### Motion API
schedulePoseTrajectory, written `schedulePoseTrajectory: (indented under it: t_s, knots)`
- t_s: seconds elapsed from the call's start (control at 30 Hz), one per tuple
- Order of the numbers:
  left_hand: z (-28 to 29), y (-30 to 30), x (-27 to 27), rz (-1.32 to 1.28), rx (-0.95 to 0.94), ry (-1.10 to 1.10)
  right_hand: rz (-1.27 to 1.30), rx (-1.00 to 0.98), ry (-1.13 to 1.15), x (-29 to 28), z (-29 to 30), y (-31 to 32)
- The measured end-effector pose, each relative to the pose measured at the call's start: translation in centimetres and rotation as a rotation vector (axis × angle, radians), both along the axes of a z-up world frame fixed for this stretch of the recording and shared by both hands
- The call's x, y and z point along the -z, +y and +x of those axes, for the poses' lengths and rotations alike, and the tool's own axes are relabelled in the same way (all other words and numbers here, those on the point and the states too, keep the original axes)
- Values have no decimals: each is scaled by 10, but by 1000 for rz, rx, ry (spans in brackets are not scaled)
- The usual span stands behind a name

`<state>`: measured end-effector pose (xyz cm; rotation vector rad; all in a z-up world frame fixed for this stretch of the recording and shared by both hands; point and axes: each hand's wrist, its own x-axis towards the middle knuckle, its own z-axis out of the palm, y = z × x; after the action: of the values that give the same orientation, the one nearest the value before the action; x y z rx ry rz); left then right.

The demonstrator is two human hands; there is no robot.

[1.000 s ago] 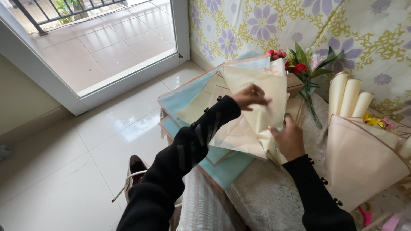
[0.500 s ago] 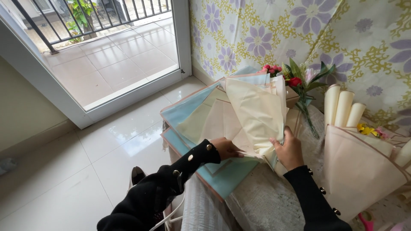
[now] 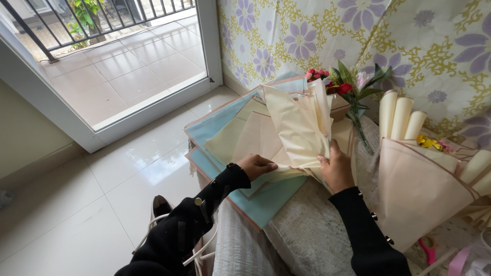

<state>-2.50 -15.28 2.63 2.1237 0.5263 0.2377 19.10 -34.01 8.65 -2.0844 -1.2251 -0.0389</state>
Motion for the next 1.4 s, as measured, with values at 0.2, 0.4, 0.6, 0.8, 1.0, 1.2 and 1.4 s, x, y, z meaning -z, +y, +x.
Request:
schedulePoseTrajectory:
  t_s: [0.2,0.4,0.6,0.8,1.0,1.2,1.4]
  knots:
    - [-9,-16,16,309,46,-163,-66,42,-80,27,17,30]
    - [-21,-16,76,513,113,-401,-54,54,-56,25,61,34]
    - [-49,-19,14,387,-142,-445,26,43,-67,6,37,19]
    - [-67,11,-88,335,-630,-640,151,81,3,18,18,8]
    - [-106,1,-193,267,-755,-989,184,25,120,29,12,8]
    - [-56,-36,-209,562,-558,-1065,-179,-413,-70,10,-46,-3]
    - [100,-85,-163,-869,104,-1237,538,-552,1056,-9,1,-50]
